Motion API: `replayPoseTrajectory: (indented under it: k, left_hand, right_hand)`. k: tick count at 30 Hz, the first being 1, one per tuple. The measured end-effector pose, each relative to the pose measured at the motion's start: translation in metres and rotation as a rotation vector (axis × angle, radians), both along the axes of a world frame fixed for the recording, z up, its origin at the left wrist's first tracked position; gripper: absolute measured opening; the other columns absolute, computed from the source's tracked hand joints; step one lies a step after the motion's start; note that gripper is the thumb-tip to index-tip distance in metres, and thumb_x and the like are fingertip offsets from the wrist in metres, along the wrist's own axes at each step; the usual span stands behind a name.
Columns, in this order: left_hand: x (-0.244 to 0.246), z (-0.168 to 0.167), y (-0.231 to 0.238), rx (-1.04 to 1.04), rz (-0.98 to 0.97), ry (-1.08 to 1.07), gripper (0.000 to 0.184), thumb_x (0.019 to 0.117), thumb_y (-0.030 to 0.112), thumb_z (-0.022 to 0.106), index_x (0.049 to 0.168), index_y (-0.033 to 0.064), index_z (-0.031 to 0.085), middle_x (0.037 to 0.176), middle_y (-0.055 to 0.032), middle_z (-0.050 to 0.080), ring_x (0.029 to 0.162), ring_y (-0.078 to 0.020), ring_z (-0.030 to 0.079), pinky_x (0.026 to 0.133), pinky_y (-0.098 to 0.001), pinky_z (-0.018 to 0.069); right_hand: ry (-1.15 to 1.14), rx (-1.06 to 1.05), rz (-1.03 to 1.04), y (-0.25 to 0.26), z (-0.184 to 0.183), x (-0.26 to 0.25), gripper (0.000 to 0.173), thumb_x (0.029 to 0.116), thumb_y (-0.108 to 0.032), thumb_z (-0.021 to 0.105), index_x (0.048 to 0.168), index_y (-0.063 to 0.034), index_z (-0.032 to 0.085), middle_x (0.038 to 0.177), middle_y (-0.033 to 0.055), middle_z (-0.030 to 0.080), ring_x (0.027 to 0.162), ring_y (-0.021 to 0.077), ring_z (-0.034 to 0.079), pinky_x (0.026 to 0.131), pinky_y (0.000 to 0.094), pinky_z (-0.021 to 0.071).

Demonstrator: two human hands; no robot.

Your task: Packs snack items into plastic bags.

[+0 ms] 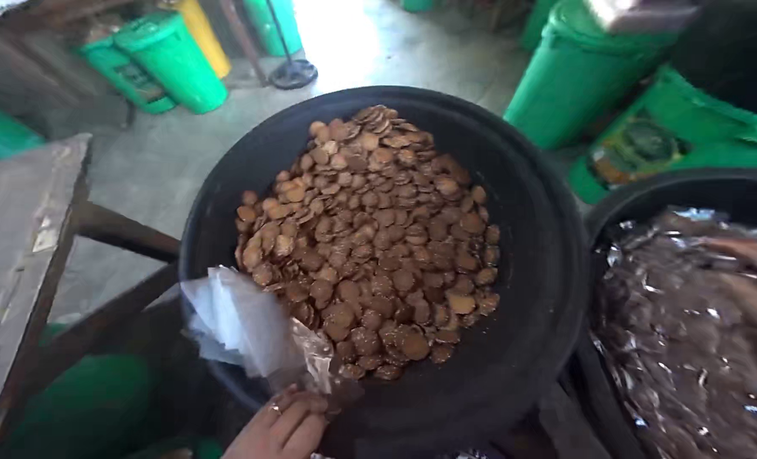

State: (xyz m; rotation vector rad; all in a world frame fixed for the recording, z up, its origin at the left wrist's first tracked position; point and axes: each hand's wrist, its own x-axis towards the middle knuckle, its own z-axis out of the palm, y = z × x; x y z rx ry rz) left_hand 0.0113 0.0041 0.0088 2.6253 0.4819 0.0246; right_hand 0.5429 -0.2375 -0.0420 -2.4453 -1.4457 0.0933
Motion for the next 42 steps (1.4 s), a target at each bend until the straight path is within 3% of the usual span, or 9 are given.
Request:
replayPoseTrajectory:
  k: [3, 6, 12, 17, 19, 23, 28, 34, 42]
  left_hand:
    - [-0.008, 0.000, -0.008, 0.138, 0.065, -0.068, 0.014, 0.0902, -0.007, 0.062, 0.100, -0.0020, 0.072, 0.110, -0.0205, 0.072, 0.104, -0.0391, 0.070, 0.089, -0.0510, 0.0567]
    - [-0.015, 0.006, -0.004, 0.292, 0.150, -0.035, 0.022, 0.0848, -0.011, 0.063, 0.105, -0.0040, 0.071, 0.096, -0.0223, 0.071, 0.086, -0.0405, 0.072, 0.074, -0.0481, 0.0599]
    - [-0.012, -0.007, -0.005, 0.225, 0.302, -0.136, 0.014, 0.0931, 0.013, 0.068, 0.086, 0.0001, 0.067, 0.079, -0.0166, 0.066, 0.059, -0.0286, 0.068, 0.050, -0.0399, 0.0564]
    - [-0.012, 0.001, 0.007, -0.357, 0.397, -0.309, 0.033, 0.1017, 0.010, 0.053, 0.078, -0.0094, 0.063, 0.067, -0.0160, 0.060, 0.059, -0.0222, 0.061, 0.058, -0.0361, 0.0515]
    - [-0.010, 0.003, 0.020, -0.612, 0.444, -0.427, 0.034, 0.1062, 0.013, 0.042, 0.083, -0.0039, 0.060, 0.066, -0.0021, 0.057, 0.059, -0.0056, 0.057, 0.061, -0.0239, 0.0509]
    - [0.041, 0.029, 0.065, -0.349, 0.444, -0.821, 0.033, 0.1075, 0.026, 0.044, 0.093, 0.0038, 0.064, 0.086, 0.0020, 0.065, 0.074, 0.0001, 0.063, 0.067, -0.0194, 0.0569]
    - [0.119, 0.058, 0.128, -0.038, 0.661, -1.142, 0.016, 0.0932, 0.003, 0.064, 0.079, 0.0012, 0.057, 0.075, -0.0022, 0.063, 0.061, -0.0010, 0.058, 0.056, -0.0168, 0.0487]
    - [0.122, 0.008, 0.183, -0.003, 0.723, -0.820, 0.025, 0.1020, 0.006, 0.056, 0.126, -0.0020, 0.060, 0.103, -0.0168, 0.072, 0.091, -0.0260, 0.071, 0.082, -0.0436, 0.0575]
    - [0.120, 0.006, 0.195, -0.051, 0.863, -0.847, 0.018, 0.1008, 0.004, 0.057, 0.114, -0.0026, 0.067, 0.110, -0.0167, 0.068, 0.092, -0.0214, 0.066, 0.082, -0.0370, 0.0543]
  right_hand:
    - [-0.014, 0.227, 0.288, 0.120, 0.034, -0.087, 0.037, 0.1006, -0.013, 0.054, 0.130, 0.0064, 0.064, 0.125, 0.0303, 0.065, 0.113, 0.0491, 0.065, 0.096, 0.0631, 0.0520]
    - [0.161, -0.066, 0.526, 0.218, 0.035, -0.145, 0.030, 0.1055, -0.013, 0.054, 0.130, -0.0003, 0.067, 0.128, 0.0226, 0.067, 0.121, 0.0413, 0.063, 0.104, 0.0582, 0.0484]
    - [0.279, -0.515, 0.302, 0.358, -0.009, -0.213, 0.042, 0.1084, -0.022, 0.047, 0.139, 0.0049, 0.057, 0.141, 0.0302, 0.056, 0.134, 0.0450, 0.053, 0.111, 0.0614, 0.0399]
    - [0.548, -0.497, 0.191, 0.378, -0.012, -0.215, 0.044, 0.1034, -0.020, 0.060, 0.138, 0.0072, 0.053, 0.141, 0.0303, 0.054, 0.132, 0.0401, 0.053, 0.111, 0.0554, 0.0405]
    - [0.711, -0.435, 0.082, 0.377, -0.008, -0.208, 0.038, 0.1048, -0.017, 0.057, 0.136, 0.0057, 0.053, 0.124, 0.0244, 0.060, 0.104, 0.0272, 0.061, 0.093, 0.0425, 0.0486]
    - [0.654, -0.235, -0.027, 0.386, -0.026, -0.205, 0.039, 0.1005, -0.016, 0.062, 0.131, 0.0079, 0.057, 0.128, 0.0291, 0.061, 0.112, 0.0368, 0.066, 0.098, 0.0516, 0.0519]
    - [0.535, -0.225, 0.136, 0.401, -0.046, -0.223, 0.059, 0.0934, -0.021, 0.073, 0.139, 0.0096, 0.050, 0.139, 0.0333, 0.054, 0.130, 0.0449, 0.054, 0.110, 0.0576, 0.0425]
    - [0.183, -0.440, 0.260, 0.392, -0.035, -0.221, 0.052, 0.1058, -0.012, 0.048, 0.155, 0.0001, 0.037, 0.161, 0.0256, 0.035, 0.144, 0.0431, 0.042, 0.115, 0.0567, 0.0396]
    - [0.258, -0.401, 0.580, 0.405, -0.014, -0.236, 0.049, 0.0994, -0.008, 0.060, 0.146, 0.0040, 0.049, 0.149, 0.0249, 0.051, 0.141, 0.0392, 0.047, 0.118, 0.0538, 0.0356]
